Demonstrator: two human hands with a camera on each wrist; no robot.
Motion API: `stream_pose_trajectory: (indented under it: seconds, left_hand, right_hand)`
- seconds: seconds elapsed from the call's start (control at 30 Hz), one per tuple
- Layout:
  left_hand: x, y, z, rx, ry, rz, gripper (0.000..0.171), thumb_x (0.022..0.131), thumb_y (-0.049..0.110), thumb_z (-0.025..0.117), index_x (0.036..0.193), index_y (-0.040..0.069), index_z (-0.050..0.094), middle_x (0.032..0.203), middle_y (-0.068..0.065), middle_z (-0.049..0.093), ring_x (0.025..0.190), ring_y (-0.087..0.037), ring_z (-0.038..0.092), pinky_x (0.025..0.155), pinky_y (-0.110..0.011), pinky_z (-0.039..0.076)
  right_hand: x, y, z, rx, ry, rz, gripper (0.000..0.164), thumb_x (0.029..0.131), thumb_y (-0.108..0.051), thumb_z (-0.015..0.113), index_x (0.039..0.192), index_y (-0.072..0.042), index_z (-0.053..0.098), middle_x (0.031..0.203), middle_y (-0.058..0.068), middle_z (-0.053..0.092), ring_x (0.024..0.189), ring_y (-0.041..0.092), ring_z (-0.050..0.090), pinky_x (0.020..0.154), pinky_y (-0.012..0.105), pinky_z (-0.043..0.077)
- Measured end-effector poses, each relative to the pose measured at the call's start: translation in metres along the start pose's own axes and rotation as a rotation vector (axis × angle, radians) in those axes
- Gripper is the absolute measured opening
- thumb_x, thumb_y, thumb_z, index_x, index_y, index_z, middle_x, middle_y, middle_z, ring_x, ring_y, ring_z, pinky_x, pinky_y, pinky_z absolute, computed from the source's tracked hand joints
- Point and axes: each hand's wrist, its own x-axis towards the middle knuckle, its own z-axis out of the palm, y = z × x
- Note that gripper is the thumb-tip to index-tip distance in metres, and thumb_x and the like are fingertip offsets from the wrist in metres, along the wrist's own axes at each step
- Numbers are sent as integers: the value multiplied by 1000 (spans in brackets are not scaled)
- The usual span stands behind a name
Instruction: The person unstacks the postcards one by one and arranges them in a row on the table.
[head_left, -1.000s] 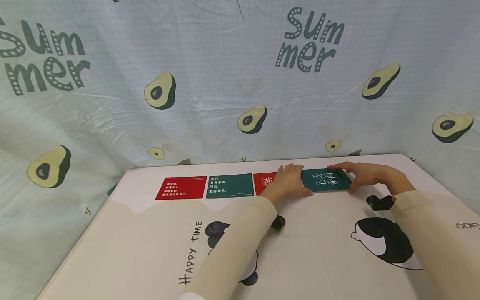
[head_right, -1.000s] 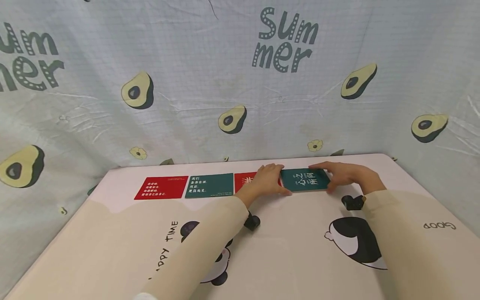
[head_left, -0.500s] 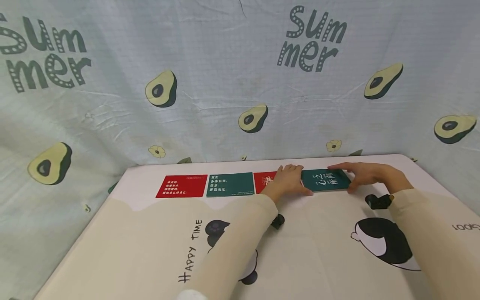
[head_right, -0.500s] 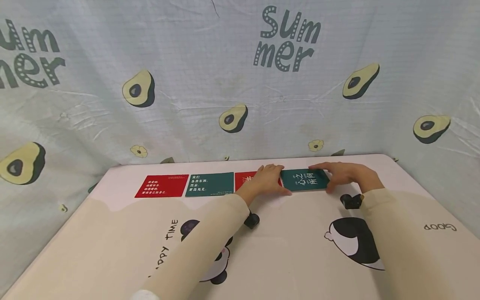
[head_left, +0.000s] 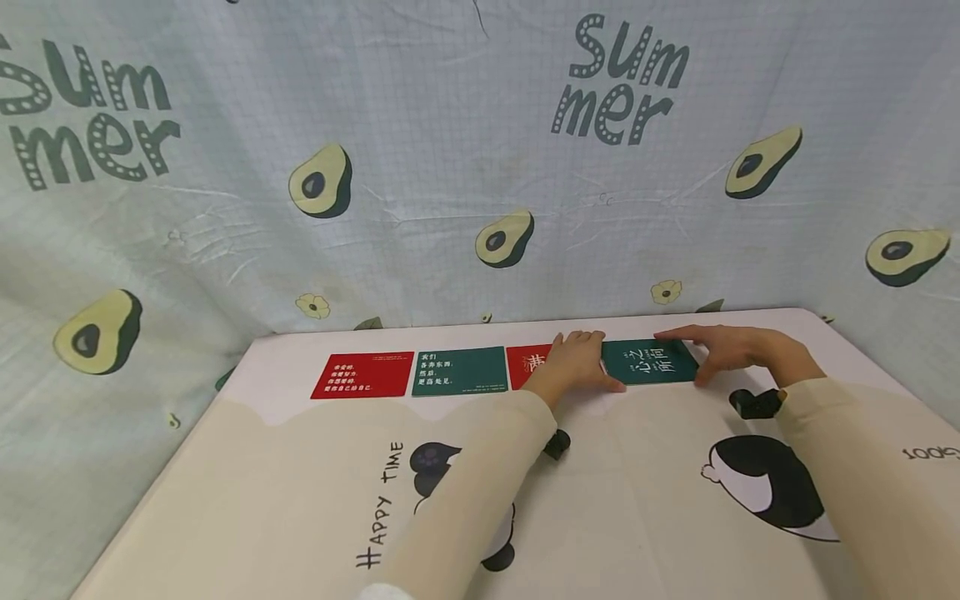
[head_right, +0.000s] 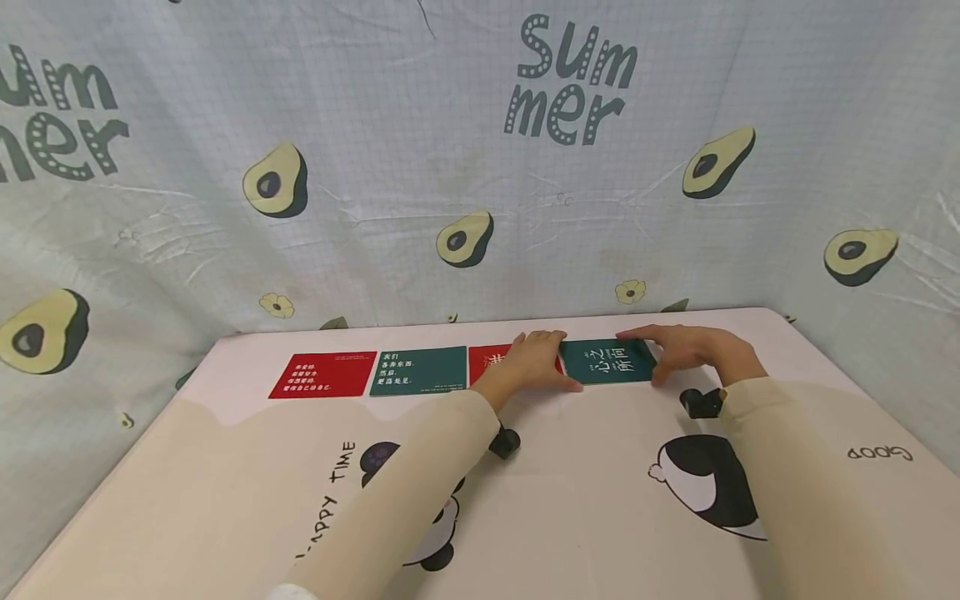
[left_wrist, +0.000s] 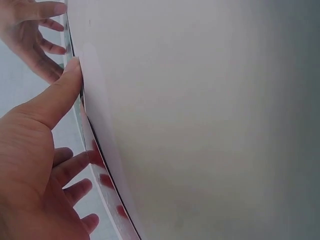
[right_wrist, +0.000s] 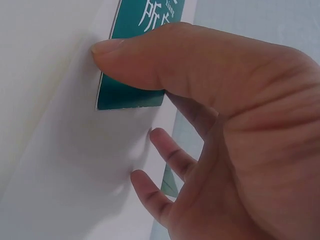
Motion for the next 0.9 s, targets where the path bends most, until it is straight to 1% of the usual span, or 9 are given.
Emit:
stream_pose_trajectory:
  seconds: [0.33,0.47,0.6,0.67,0.77,0.83,0.9]
  left_hand:
    - [-2,-2,-1,9,-1,-4,93,75,60,70,149,18,33,149,3,38,138,-15,29,115,-39,17]
    - [-4,-2,0,-4,7,8,93,74,58,71,149,18,33,148,2,38,137,-16,29,114,-38,20]
    - [-8,-3,3,-14,43,58,91,74,58,71,148,18,35,147,1,40,135,-16,31,112,-35,25]
    - [-14,-4,1,-12,68,86,90,75,58,71,147,18,36,146,0,40,135,-17,32,111,-34,27]
    - [-26,-5,-3,-11,112,111,88,76,57,71,147,17,37,146,0,41,135,-17,33,110,-33,30]
    - [-37,-6,-5,-19,139,119,86,77,54,72,146,16,37,146,-1,41,134,-17,34,107,-33,35]
    - [-49,-8,-7,-34,167,129,85,78,51,72,146,15,37,145,-1,41,133,-17,36,103,-32,39]
  right_hand:
    - [3,1,1,18,-7,7,92,72,-14,80,150,-18,31,147,36,15,126,56,22,96,74,22]
    - [3,2,3,20,14,-20,91,73,-18,81,149,-17,32,146,35,19,125,56,26,93,74,27]
    - [1,3,6,5,86,-66,87,77,-31,79,148,-14,34,145,32,26,124,55,32,89,73,33]
    - [-1,3,6,-26,138,-87,82,79,-37,77,147,-12,37,143,32,30,124,54,34,88,73,35]
    - [-6,3,7,-76,226,-112,74,83,-39,73,142,-7,42,140,32,36,121,52,39,87,70,38]
    - [-10,1,8,-84,281,-126,68,87,-37,70,140,-2,44,137,30,42,118,49,44,87,65,43]
    - [-15,-3,10,-67,326,-134,66,90,-35,67,139,1,42,133,29,47,116,46,48,86,61,45]
